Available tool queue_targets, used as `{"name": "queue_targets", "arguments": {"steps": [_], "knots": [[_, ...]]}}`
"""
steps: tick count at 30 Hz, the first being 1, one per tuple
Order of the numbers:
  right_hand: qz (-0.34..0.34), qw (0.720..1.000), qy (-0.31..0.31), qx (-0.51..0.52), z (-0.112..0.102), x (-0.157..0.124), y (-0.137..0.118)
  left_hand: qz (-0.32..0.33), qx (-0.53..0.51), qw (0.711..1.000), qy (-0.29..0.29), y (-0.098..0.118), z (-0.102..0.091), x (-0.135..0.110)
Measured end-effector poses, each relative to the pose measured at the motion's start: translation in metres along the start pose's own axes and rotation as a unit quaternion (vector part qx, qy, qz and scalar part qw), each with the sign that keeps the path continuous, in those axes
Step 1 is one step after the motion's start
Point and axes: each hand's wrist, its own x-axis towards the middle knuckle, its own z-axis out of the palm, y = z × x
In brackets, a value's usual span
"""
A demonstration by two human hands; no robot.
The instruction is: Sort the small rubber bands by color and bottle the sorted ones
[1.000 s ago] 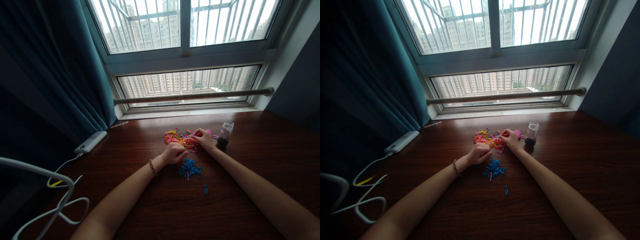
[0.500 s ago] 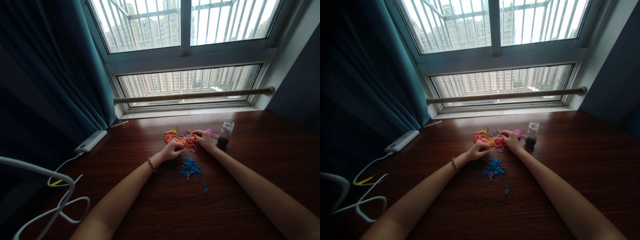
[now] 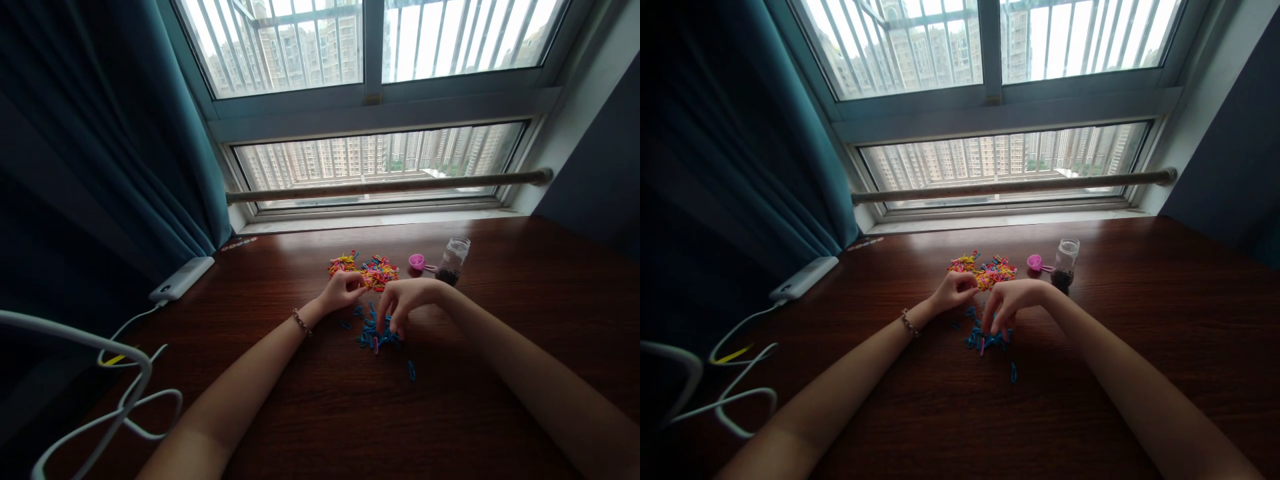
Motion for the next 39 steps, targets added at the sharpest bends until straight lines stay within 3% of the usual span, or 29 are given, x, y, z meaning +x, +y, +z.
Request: {"name": "queue_targets", "arguments": {"steps": [3, 7, 11, 16, 21, 23, 24, 25, 27, 29, 31, 35, 39], "knots": [[-0.032, 0.996, 0.025, -0.085, 0.008, 0.006, -0.005, 0.013, 0.019, 1.0, 0.009, 0.002, 0.002, -0.001], [-0.145, 0.958, 0.075, -0.237, 0.015, 0.02, -0.001, 0.021, 0.058, 0.997, 0.036, 0.001, 0.006, -0.002], [-0.154, 0.927, 0.082, -0.333, 0.022, 0.033, 0.006, 0.003, 0.093, 0.992, 0.088, -0.006, 0.007, -0.001], [-0.159, 0.926, 0.08, -0.334, 0.024, 0.033, 0.005, 0.004, 0.115, 0.989, 0.094, -0.009, 0.006, -0.002], [-0.165, 0.957, 0.098, -0.22, 0.017, 0.026, 0.004, -0.004, 0.132, 0.984, 0.116, -0.009, 0.006, -0.001], [-0.147, 0.964, 0.161, -0.155, 0.011, 0.025, 0.008, 0.0, 0.141, 0.98, 0.143, -0.01, 0.005, 0.001], [-0.142, 0.954, 0.227, -0.134, 0.006, 0.025, 0.011, 0.005, 0.149, 0.976, 0.156, -0.011, 0.004, 0.002], [-0.142, 0.933, 0.306, -0.127, 0.001, 0.025, 0.014, 0.009, 0.159, 0.973, 0.166, -0.012, 0.003, 0.003], [-0.148, 0.861, 0.462, -0.152, -0.008, 0.025, 0.022, 0.007, 0.185, 0.966, 0.18, -0.014, 0.001, 0.004], [-0.137, 0.81, 0.531, -0.208, -0.016, 0.024, 0.029, -0.013, 0.209, 0.96, 0.185, -0.017, 0.0, 0.004], [-0.109, 0.813, 0.509, -0.261, -0.02, 0.023, 0.035, -0.033, 0.221, 0.958, 0.182, -0.019, -0.001, 0.004], [-0.041, 0.859, 0.398, -0.319, -0.018, 0.023, 0.042, -0.076, 0.241, 0.955, 0.156, -0.023, 0.003, 0.005], [-0.029, 0.865, 0.377, -0.33, -0.016, 0.027, 0.044, -0.117, 0.251, 0.953, 0.12, -0.029, 0.008, 0.005]]}}
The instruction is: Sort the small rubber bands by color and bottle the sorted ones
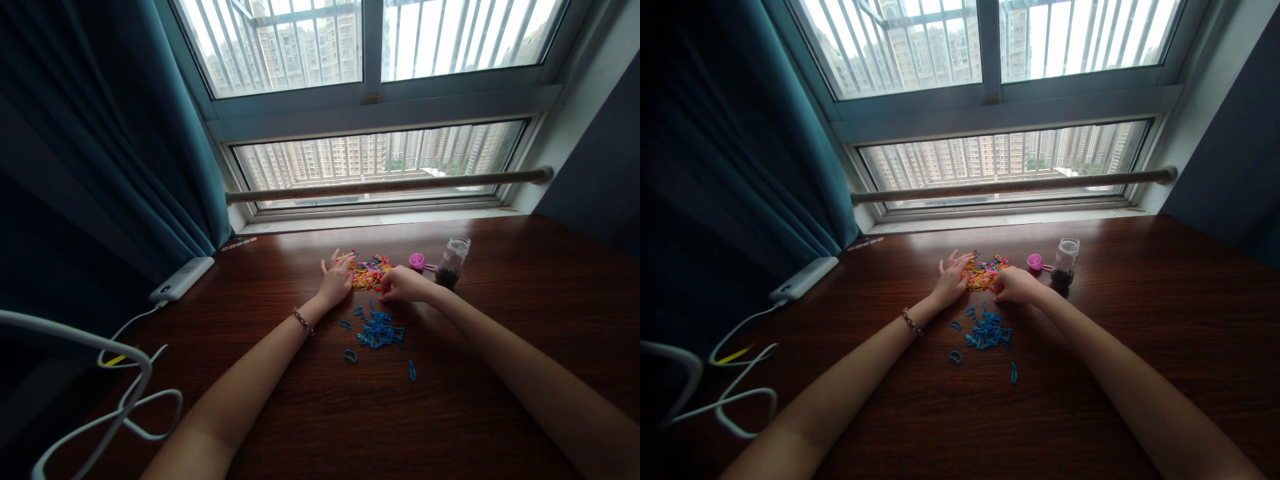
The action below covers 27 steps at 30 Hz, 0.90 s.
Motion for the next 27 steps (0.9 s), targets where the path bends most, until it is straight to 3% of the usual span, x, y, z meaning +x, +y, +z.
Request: {"name": "queue_targets", "arguments": {"steps": [5, 12, 19, 24, 27], "knots": [[0.009, 0.993, 0.1, 0.06, 0.003, 0.005, 0.004, -0.024, 0.013, 0.999, -0.024, 0.0, 0.004, 0.001], [0.044, 0.963, 0.252, 0.082, 0.006, 0.014, 0.017, 0.027, 0.072, 0.997, -0.012, -0.006, -0.005, 0.012], [0.016, 0.974, 0.222, -0.04, 0.025, 0.049, 0.025, 0.074, 0.094, 0.988, -0.099, -0.022, -0.008, 0.025], [0.011, 0.981, 0.182, -0.065, 0.045, 0.062, 0.036, 0.066, 0.089, 0.988, -0.108, -0.025, -0.005, 0.024], [0.005, 0.977, 0.207, -0.059, 0.048, 0.061, 0.039, 0.068, 0.085, 0.988, -0.11, -0.027, -0.003, 0.025]]}}
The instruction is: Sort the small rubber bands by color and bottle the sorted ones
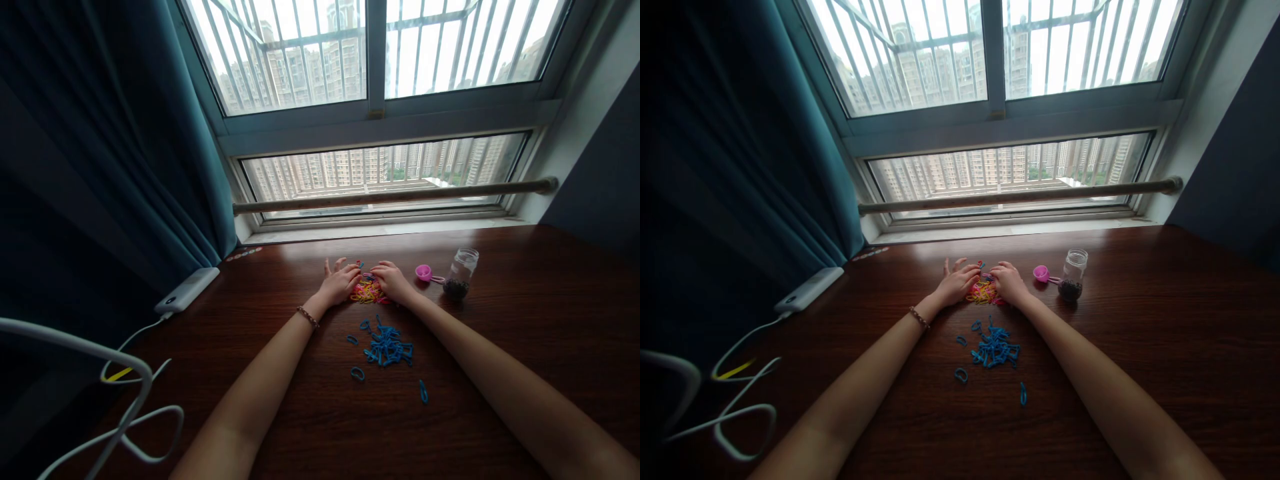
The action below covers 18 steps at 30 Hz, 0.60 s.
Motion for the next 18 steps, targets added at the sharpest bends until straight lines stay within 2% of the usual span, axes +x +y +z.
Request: {"name": "queue_targets", "arguments": {"steps": [3, 9, 12, 18], "knots": [[0.006, 1.0, 0.019, -0.002, -0.002, -0.002, -0.001, 0.009, 0.001, 1.0, -0.001, -0.002, 0.001, 0.001], [0.02, 1.0, 0.014, 0.005, -0.006, -0.003, -0.004, 0.012, -0.012, 1.0, -0.02, -0.004, 0.004, 0.002], [0.02, 0.998, 0.04, 0.034, -0.01, -0.002, -0.005, 0.014, -0.012, 1.0, -0.021, -0.005, 0.006, 0.003], [0.058, 0.985, 0.098, 0.131, -0.034, 0.002, -0.011, 0.036, -0.008, 0.999, 0.0, -0.004, 0.005, 0.003]]}}
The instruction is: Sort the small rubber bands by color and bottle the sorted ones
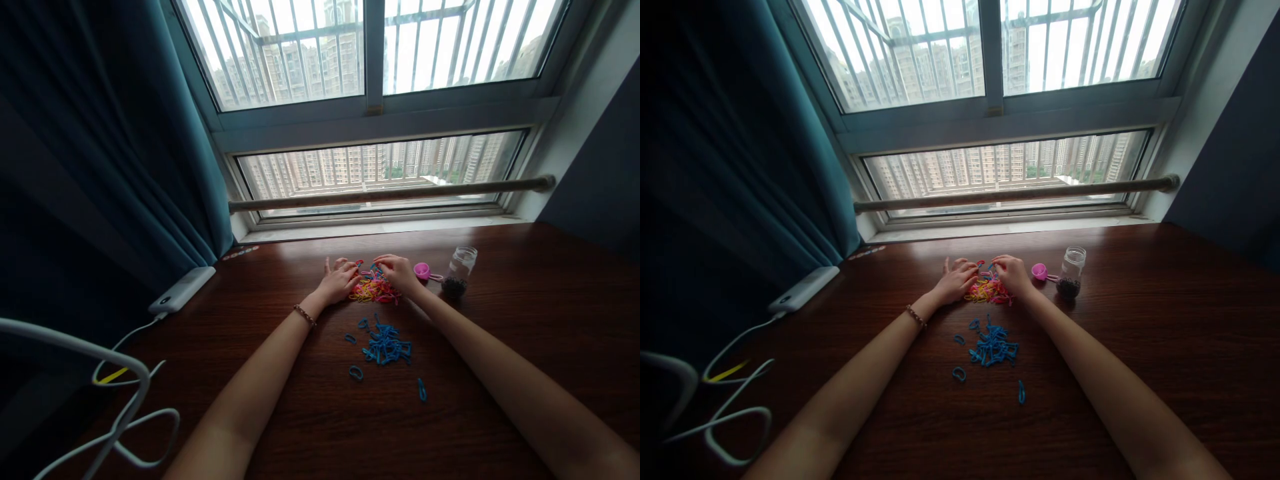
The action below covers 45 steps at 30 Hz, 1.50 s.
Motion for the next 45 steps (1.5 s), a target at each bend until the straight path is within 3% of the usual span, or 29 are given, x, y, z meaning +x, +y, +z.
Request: {"name": "queue_targets", "arguments": {"steps": [8, 16, 19, 21, 23, 26, 28, 29, 30, 31, 34, 36, 39, 42, 45], "knots": [[0.166, 0.98, -0.007, 0.111, -0.01, 0.006, 0.011, -0.029, 0.004, 0.998, 0.056, 0.005, -0.007, -0.003], [0.197, 0.97, -0.017, 0.143, -0.011, 0.007, 0.01, -0.005, -0.015, 1.0, -0.013, 0.002, -0.002, -0.001], [0.216, 0.951, -0.053, 0.216, -0.019, 0.008, 0.003, 0.003, -0.028, 1.0, -0.012, 0.003, -0.004, -0.001], [0.223, 0.921, -0.126, 0.294, -0.028, 0.008, -0.005, -0.005, -0.048, 0.999, -0.007, 0.002, -0.006, 0.0], [0.22, 0.873, -0.249, 0.357, -0.04, 0.006, -0.014, -0.026, -0.088, 0.996, 0.02, -0.002, -0.007, 0.001], [0.206, 0.778, -0.466, 0.368, -0.054, 0.002, -0.031, -0.067, -0.199, 0.97, 0.119, -0.013, -0.006, 0.003], [0.2, 0.73, -0.554, 0.348, -0.056, -0.001, -0.038, -0.109, -0.271, 0.937, 0.19, -0.021, -0.004, 0.003], [0.196, 0.731, -0.559, 0.339, -0.054, -0.001, -0.039, -0.137, -0.299, 0.919, 0.219, -0.025, -0.003, 0.003], [0.193, 0.752, -0.535, 0.332, -0.051, 0.0, -0.038, -0.167, -0.318, 0.902, 0.241, -0.027, -0.001, 0.003], [0.188, 0.791, -0.484, 0.323, -0.047, 0.001, -0.034, -0.193, -0.329, 0.888, 0.258, -0.028, 0.0, 0.003], [0.171, 0.927, -0.23, 0.244, -0.032, 0.007, -0.017, -0.22, -0.339, 0.874, 0.271, -0.022, -0.001, 0.003], [0.14, 0.978, -0.095, 0.121, -0.024, 0.01, -0.004, -0.184, -0.341, 0.888, 0.247, -0.008, -0.004, 0.002], [0.072, 0.996, -0.048, -0.018, -0.016, 0.008, 0.009, -0.075, -0.35, 0.915, 0.185, 0.025, -0.009, -0.002], [0.028, 0.993, -0.083, -0.082, -0.012, 0.002, 0.014, 0.041, -0.354, 0.928, 0.109, 0.062, -0.016, -0.009], [0.0, 0.987, -0.112, -0.113, -0.009, -0.002, 0.017, 0.159, -0.35, 0.923, -0.001, 0.093, -0.024, -0.017]]}}
